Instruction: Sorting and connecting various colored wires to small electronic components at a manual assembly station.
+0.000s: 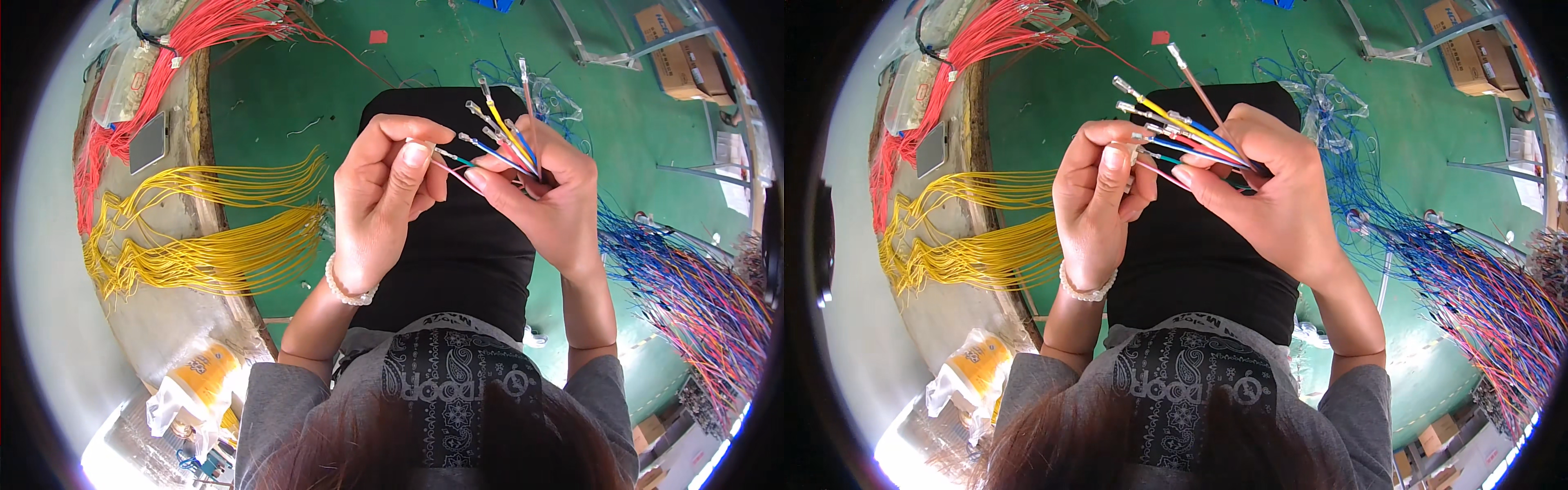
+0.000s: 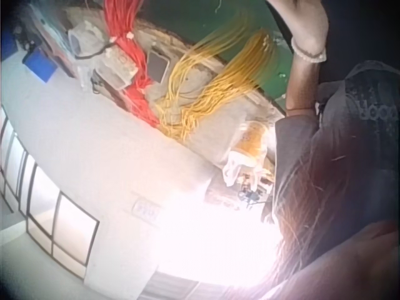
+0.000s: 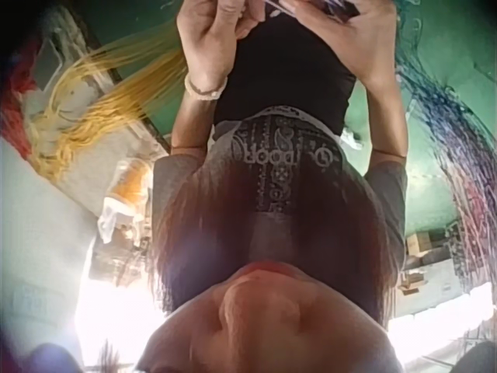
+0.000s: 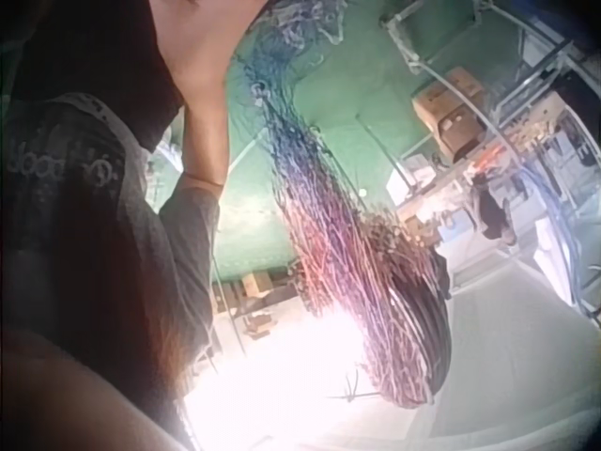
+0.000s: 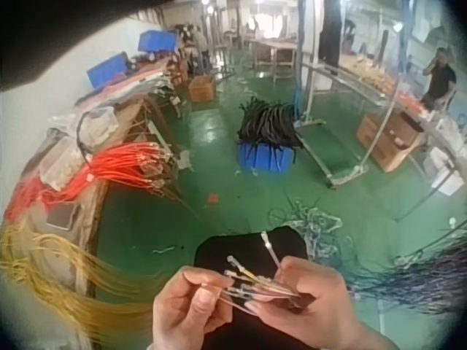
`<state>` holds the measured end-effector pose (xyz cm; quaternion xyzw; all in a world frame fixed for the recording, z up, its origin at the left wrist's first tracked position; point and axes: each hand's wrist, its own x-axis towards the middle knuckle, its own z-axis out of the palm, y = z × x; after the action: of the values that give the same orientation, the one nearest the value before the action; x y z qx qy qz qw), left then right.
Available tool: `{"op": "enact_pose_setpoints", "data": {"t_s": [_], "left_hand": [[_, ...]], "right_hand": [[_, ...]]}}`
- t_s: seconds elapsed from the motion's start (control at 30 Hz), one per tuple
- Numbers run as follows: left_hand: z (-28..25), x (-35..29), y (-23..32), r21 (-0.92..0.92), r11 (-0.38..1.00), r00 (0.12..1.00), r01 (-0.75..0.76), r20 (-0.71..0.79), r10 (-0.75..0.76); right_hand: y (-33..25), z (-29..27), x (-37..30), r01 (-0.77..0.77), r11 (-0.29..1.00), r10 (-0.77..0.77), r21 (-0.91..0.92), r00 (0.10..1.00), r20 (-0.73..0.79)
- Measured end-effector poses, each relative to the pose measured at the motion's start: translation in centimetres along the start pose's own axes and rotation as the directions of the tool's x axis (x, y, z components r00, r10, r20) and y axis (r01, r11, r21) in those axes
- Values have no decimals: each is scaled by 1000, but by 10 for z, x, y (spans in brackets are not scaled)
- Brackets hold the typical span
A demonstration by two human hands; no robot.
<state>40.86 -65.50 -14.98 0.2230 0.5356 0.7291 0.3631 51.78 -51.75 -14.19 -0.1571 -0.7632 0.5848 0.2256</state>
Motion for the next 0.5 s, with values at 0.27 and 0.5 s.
{"op": "enact_pose_setpoints", "data": {"t_s": [0.27, 0.5], "left_hand": [[0, -2, 0, 119, 992, 1000, -31, 10, 30], [8, -4, 1, 96, 995, 1000, 18, 8, -19]], "right_hand": [[2, -4, -1, -81, 995, 78, 59, 996, 53], [2, -2, 2, -81, 995, 77, 56, 995, 66]]}}
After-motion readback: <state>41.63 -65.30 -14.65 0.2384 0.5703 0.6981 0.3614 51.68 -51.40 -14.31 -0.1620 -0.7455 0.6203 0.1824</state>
